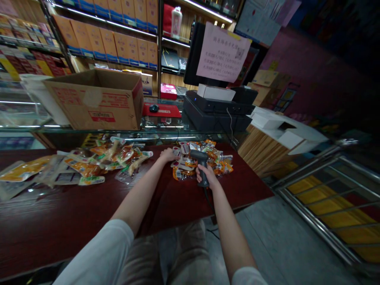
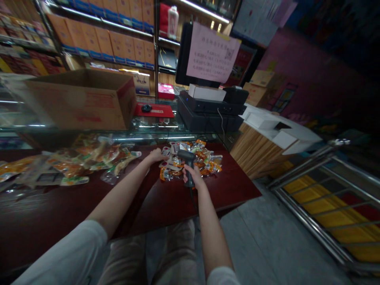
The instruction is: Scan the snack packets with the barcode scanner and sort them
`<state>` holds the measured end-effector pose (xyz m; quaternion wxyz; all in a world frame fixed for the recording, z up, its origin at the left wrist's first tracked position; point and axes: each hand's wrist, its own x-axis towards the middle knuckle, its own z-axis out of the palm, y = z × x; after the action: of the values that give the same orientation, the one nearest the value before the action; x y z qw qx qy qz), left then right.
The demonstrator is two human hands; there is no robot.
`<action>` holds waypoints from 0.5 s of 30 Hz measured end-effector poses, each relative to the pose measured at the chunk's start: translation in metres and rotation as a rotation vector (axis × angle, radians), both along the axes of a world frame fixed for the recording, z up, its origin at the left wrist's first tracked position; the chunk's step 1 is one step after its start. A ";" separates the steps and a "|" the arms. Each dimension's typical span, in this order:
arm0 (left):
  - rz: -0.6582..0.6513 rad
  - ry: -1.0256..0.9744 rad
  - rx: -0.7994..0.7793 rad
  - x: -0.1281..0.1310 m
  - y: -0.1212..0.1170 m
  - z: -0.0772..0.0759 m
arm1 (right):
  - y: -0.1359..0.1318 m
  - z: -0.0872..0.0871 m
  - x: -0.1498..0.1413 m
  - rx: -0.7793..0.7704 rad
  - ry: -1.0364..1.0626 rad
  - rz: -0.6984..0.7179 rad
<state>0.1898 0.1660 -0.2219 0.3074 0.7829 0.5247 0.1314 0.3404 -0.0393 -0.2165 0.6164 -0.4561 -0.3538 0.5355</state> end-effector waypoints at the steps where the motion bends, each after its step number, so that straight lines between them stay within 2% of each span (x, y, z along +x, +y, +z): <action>1: -0.002 -0.034 -0.023 -0.001 -0.002 0.000 | -0.001 0.000 0.000 0.003 0.000 -0.002; 4: -0.007 -0.181 -0.075 -0.012 -0.011 0.001 | -0.003 0.000 0.000 0.022 0.003 -0.013; 8: -0.010 -0.371 -0.068 -0.037 -0.026 0.002 | -0.004 0.000 0.000 0.027 -0.002 0.015; 12: 0.014 -0.496 0.077 -0.055 -0.041 0.001 | -0.006 0.000 0.001 0.048 0.017 0.033; 15: 0.012 -0.513 0.193 -0.057 -0.052 0.002 | -0.009 0.001 0.001 0.075 0.047 0.061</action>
<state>0.1326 0.1142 -0.2200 0.3537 0.7465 0.4193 0.3766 0.3414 -0.0486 -0.2151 0.6247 -0.4090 -0.3728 0.5509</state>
